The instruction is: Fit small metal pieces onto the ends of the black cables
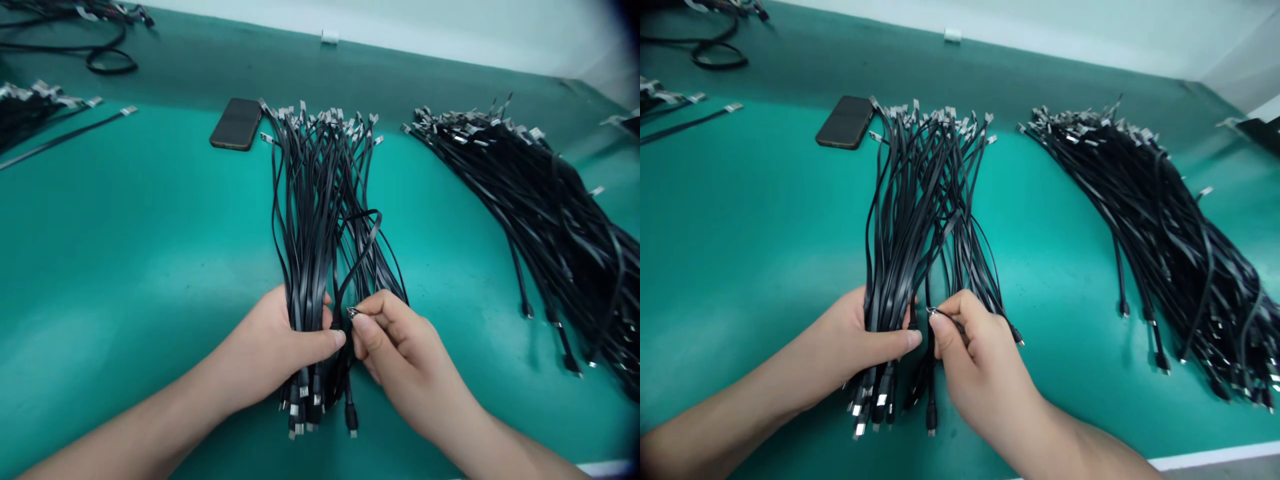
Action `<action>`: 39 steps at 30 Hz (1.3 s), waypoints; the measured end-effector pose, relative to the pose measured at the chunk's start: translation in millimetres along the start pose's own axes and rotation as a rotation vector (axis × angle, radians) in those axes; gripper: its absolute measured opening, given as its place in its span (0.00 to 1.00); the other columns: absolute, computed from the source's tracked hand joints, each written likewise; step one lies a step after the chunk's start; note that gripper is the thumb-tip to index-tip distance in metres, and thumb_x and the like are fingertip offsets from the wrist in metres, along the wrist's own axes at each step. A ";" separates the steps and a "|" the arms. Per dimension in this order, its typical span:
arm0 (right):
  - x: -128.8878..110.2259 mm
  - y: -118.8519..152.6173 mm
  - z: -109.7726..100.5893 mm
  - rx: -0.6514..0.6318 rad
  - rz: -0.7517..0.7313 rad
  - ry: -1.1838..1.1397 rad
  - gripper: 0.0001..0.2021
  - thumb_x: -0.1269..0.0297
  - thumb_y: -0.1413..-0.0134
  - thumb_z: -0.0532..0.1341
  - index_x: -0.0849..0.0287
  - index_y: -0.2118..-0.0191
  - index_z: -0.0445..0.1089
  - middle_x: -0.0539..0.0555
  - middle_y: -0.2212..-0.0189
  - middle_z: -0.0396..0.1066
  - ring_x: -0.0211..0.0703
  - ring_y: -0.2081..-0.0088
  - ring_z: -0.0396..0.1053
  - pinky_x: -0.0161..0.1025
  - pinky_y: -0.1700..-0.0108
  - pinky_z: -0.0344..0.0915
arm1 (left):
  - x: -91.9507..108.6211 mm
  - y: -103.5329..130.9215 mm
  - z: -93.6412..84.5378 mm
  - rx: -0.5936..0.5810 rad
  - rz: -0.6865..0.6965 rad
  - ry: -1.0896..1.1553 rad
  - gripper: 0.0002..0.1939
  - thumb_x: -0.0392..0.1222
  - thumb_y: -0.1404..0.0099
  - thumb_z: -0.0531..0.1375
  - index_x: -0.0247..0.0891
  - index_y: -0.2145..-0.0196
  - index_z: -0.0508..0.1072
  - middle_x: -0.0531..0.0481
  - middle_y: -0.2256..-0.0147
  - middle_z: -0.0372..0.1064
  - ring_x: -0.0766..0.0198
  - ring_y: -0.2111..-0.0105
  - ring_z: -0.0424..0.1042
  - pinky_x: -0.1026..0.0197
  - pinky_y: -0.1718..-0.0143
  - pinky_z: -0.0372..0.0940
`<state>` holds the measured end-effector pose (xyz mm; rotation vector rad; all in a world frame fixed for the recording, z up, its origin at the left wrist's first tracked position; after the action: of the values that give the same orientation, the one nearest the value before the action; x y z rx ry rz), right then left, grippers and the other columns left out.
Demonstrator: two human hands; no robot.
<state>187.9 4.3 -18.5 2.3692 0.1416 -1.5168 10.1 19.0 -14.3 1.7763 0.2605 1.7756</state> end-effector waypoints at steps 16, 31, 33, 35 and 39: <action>-24.1 0.5 -20.0 0.082 -0.491 0.370 0.04 0.72 0.35 0.63 0.60 0.57 0.75 0.52 0.66 0.74 0.37 0.68 0.73 0.34 0.67 0.69 | 2.5 3.1 1.0 0.003 0.021 0.032 0.11 0.33 0.45 0.66 0.40 0.69 0.66 0.64 0.77 0.59 0.71 0.77 0.60 0.65 0.74 0.56; -23.5 0.8 -19.7 0.059 -0.477 0.354 0.04 0.72 0.34 0.63 0.59 0.57 0.75 0.52 0.65 0.75 0.37 0.66 0.74 0.33 0.65 0.69 | 1.6 2.0 0.7 -0.030 -0.005 0.040 0.10 0.34 0.45 0.66 0.40 0.68 0.68 0.62 0.76 0.61 0.70 0.76 0.62 0.65 0.74 0.59; -23.9 0.9 -19.9 0.054 -0.478 0.350 0.05 0.72 0.34 0.62 0.59 0.57 0.75 0.52 0.65 0.75 0.37 0.66 0.74 0.33 0.65 0.69 | 2.1 1.4 0.5 -0.033 -0.001 0.040 0.10 0.34 0.45 0.66 0.40 0.68 0.68 0.62 0.76 0.61 0.70 0.76 0.62 0.65 0.74 0.59; -23.9 0.7 -20.1 0.047 -0.475 0.346 0.05 0.72 0.34 0.62 0.59 0.57 0.75 0.52 0.65 0.75 0.37 0.66 0.74 0.33 0.65 0.69 | 2.1 1.1 0.4 -0.034 0.001 0.038 0.10 0.34 0.45 0.66 0.39 0.69 0.67 0.62 0.76 0.61 0.70 0.76 0.62 0.65 0.74 0.59; -23.0 -0.1 -20.2 0.030 -0.461 0.337 0.05 0.72 0.33 0.62 0.57 0.57 0.75 0.52 0.65 0.75 0.38 0.66 0.73 0.35 0.65 0.69 | 1.9 2.0 0.9 -0.040 0.010 0.050 0.10 0.33 0.45 0.66 0.39 0.69 0.67 0.62 0.76 0.61 0.70 0.76 0.62 0.65 0.74 0.59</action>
<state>195.5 12.9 9.9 2.7274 0.7951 -1.2748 10.6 18.2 -11.5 1.7094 0.2346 1.8219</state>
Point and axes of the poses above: each hand's wrist, its own y-axis away from the middle knuckle, its own z-axis out of the palm, x = y × z, the point moved 2 cm from there along -y, towards the middle knuckle
